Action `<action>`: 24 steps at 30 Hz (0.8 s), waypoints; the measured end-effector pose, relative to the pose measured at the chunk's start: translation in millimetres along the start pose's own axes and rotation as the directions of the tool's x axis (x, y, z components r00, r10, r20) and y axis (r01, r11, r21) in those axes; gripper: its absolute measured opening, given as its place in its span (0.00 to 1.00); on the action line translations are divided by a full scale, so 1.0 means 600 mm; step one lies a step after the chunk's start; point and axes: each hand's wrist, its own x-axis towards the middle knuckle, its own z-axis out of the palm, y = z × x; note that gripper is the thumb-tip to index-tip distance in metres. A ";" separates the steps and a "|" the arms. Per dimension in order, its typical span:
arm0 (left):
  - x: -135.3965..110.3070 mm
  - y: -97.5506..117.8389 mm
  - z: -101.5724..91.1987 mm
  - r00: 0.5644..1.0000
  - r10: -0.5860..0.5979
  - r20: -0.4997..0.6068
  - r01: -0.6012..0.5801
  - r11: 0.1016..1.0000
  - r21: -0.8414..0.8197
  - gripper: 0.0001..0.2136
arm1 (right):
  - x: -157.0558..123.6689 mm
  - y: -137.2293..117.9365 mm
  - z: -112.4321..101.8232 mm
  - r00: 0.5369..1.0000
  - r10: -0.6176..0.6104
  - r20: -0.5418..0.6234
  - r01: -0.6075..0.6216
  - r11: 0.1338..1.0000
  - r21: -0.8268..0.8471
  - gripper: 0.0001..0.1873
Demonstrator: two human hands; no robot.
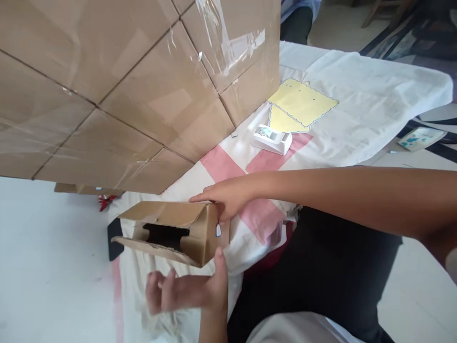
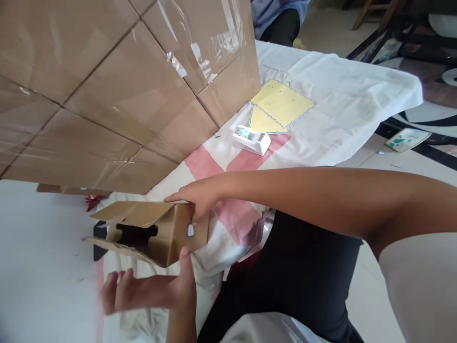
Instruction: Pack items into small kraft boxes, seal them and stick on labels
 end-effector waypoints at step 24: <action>-0.006 0.009 0.075 0.778 -0.130 -0.615 0.106 0.991 -0.076 0.40 | 0.019 -0.017 0.048 0.988 -0.113 0.101 0.144 0.908 -0.393 0.34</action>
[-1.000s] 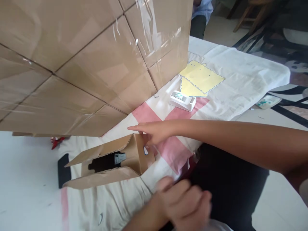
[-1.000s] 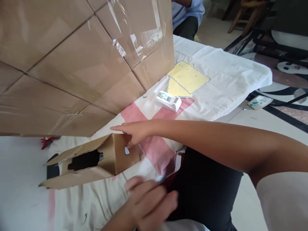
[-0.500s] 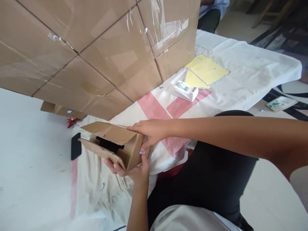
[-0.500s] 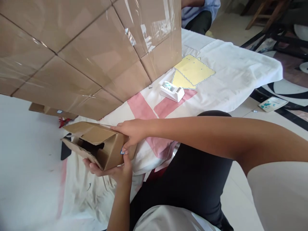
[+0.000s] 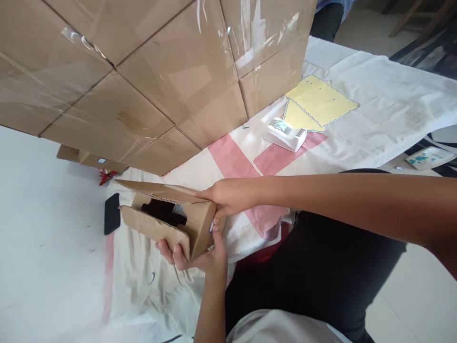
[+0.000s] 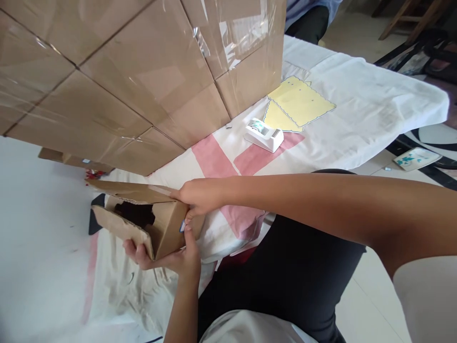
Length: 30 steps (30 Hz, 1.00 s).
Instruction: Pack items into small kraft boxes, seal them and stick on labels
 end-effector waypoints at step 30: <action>-0.017 -0.043 0.010 0.997 0.079 0.015 -0.079 0.996 -0.045 0.39 | -0.003 -0.033 -0.013 0.990 0.139 -0.017 -0.140 0.980 -0.139 0.34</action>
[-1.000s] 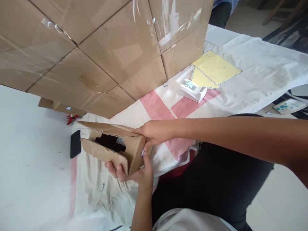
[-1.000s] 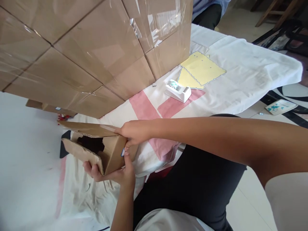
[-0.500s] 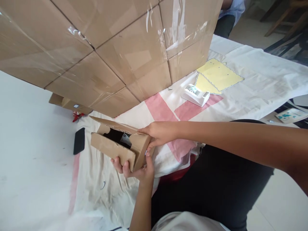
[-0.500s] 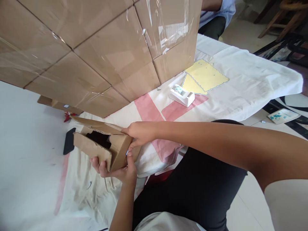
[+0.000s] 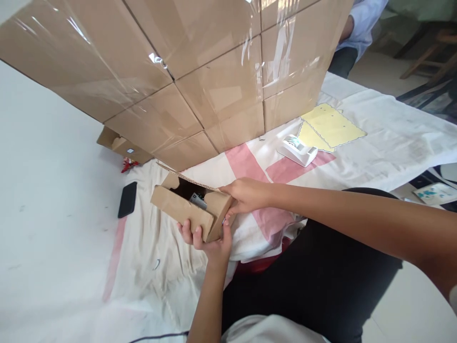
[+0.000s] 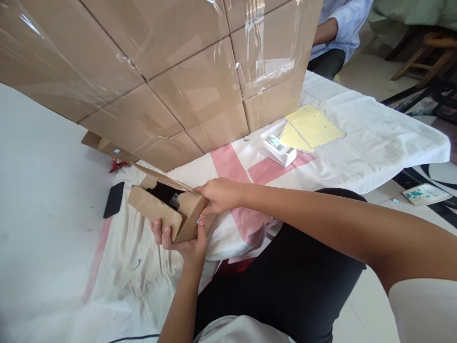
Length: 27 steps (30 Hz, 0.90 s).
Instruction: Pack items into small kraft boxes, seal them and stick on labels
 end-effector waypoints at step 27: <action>-0.010 -0.015 -0.005 0.998 0.038 -0.040 -0.038 0.999 -0.006 0.45 | 0.010 -0.016 -0.012 0.926 -0.233 -0.296 0.306 0.923 0.232 0.41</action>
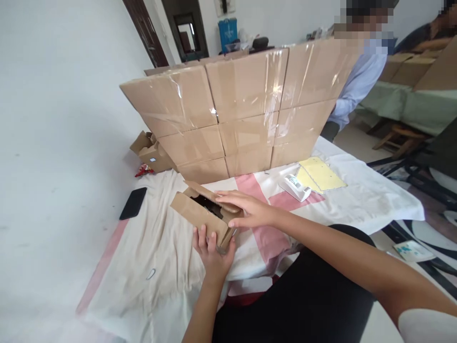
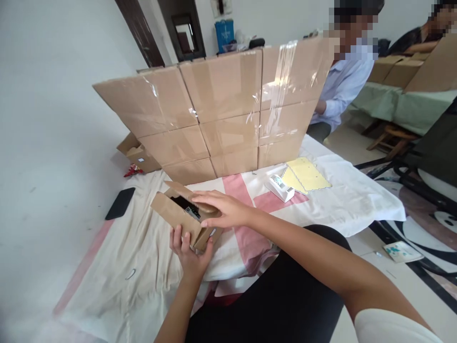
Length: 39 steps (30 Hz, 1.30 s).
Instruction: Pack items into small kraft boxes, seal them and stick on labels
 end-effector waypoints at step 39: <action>0.012 -0.021 -0.040 0.991 -0.047 0.126 0.062 0.991 -0.117 0.17 | -0.004 -0.032 0.018 0.997 -0.032 0.074 0.059 0.912 -0.406 0.30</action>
